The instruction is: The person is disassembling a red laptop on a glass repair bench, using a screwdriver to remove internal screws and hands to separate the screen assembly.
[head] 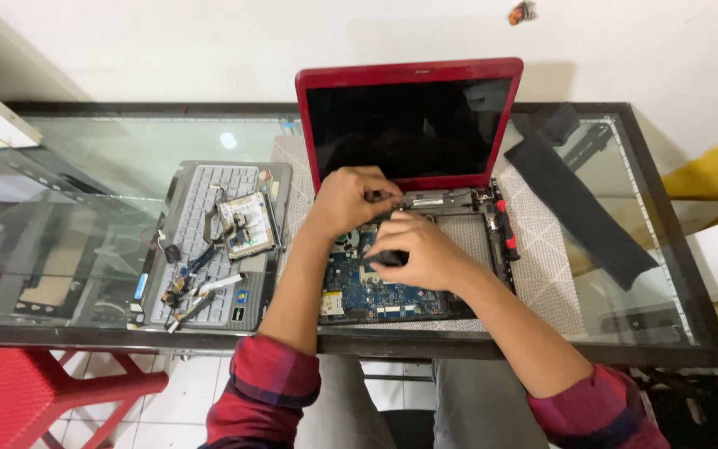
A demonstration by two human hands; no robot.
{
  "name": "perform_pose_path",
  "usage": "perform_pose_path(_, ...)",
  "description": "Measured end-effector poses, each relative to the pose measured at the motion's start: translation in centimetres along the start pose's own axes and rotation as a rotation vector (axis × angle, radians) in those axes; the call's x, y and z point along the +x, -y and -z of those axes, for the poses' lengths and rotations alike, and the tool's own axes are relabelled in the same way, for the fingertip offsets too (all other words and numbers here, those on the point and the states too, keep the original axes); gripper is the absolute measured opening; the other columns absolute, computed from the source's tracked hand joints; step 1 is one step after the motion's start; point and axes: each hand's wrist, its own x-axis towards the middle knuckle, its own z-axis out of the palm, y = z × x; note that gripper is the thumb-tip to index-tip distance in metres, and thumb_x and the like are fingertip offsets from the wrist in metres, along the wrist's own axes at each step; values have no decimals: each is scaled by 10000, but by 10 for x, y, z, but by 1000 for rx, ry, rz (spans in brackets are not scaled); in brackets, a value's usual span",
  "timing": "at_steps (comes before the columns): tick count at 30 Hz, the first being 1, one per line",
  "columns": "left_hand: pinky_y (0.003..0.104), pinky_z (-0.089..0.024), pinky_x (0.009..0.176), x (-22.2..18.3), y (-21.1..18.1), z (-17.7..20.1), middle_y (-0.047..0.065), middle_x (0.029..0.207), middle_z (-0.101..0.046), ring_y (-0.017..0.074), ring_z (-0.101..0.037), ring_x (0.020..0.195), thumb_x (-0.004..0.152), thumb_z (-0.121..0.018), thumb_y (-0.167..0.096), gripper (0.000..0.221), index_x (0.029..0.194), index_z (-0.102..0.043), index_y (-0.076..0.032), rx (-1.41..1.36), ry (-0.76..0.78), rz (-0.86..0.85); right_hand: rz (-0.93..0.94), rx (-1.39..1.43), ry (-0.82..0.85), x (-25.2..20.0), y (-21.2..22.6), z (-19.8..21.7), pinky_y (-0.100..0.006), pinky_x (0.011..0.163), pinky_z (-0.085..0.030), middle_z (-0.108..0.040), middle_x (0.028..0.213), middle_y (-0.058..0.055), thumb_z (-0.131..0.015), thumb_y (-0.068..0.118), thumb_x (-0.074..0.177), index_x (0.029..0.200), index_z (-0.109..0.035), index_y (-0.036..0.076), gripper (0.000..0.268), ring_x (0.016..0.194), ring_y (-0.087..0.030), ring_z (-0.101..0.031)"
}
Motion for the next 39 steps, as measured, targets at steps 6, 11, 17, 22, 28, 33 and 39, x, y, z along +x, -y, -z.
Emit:
perform_pose_path(6, 382, -567, 618, 2, 10, -3, -45, 864, -736, 220, -710, 687, 824, -772, -303, 111, 927, -797, -270, 26, 36, 59, 25, -54, -152, 1, -31, -12, -360, 813, -531, -721, 879, -38, -757, 168, 843, 927, -775, 100, 110, 857, -224, -633)
perform_pose_path(11, 336, -571, 624, -1, 17, -7, -94, 880, -731, 173, -719, 708, 806, -782, -308, 135, 941, -794, -304, 45, 9, 90, -9, -79, -102, 0, -26, -15, -359, 730, -557, -687, 836, -56, -703, 148, 884, 993, -754, 84, 136, 818, -243, -643)
perform_pose_path(17, 353, -574, 630, 0, 11, -5, -90, 950, -738, 189, -719, 702, 798, -801, -259, 151, 950, -803, -266, 47, -16, 53, 41, 19, 11, 1, 5, 0, -337, 698, -555, -688, 772, -63, -693, 164, 895, 893, -758, 55, 127, 743, -224, -641)
perform_pose_path(22, 379, -570, 651, -3, 6, 5, -46, 997, -748, 234, -714, 729, 834, -773, -201, 159, 984, -809, -239, 55, 30, 33, 45, 17, -87, 3, -6, -5, -345, 589, -544, -712, 809, -104, -702, 115, 881, 988, -765, 52, 139, 681, -238, -649)
perform_pose_path(28, 391, -563, 822, -24, -5, 25, -3, 1024, -766, 292, -681, 954, 773, -813, -198, 224, 997, -814, -187, 261, 105, 39, -18, 98, -337, 1, -2, 4, -342, 495, -521, -747, 852, -97, -668, 66, 936, 1314, -672, 126, 383, 665, -277, -691)
perform_pose_path(33, 386, -549, 907, -48, -12, 36, 57, 1082, -767, 300, -670, 1032, 853, -787, -158, 207, 1056, -800, -116, 284, 11, -48, -81, 203, -273, 0, -4, 10, -285, 477, -505, -763, 858, -108, -558, 63, 1021, 1240, -731, 116, 284, 589, -198, -659)
perform_pose_path(39, 347, -528, 962, -63, -1, 23, -14, 1181, -766, 239, -663, 1092, 915, -748, -122, 191, 1091, -800, -176, 175, -115, -45, -218, 230, -45, -4, 2, -2, -386, 540, -536, -708, 1198, -234, -683, 189, 979, 1368, -647, 77, 406, 680, -290, -690)
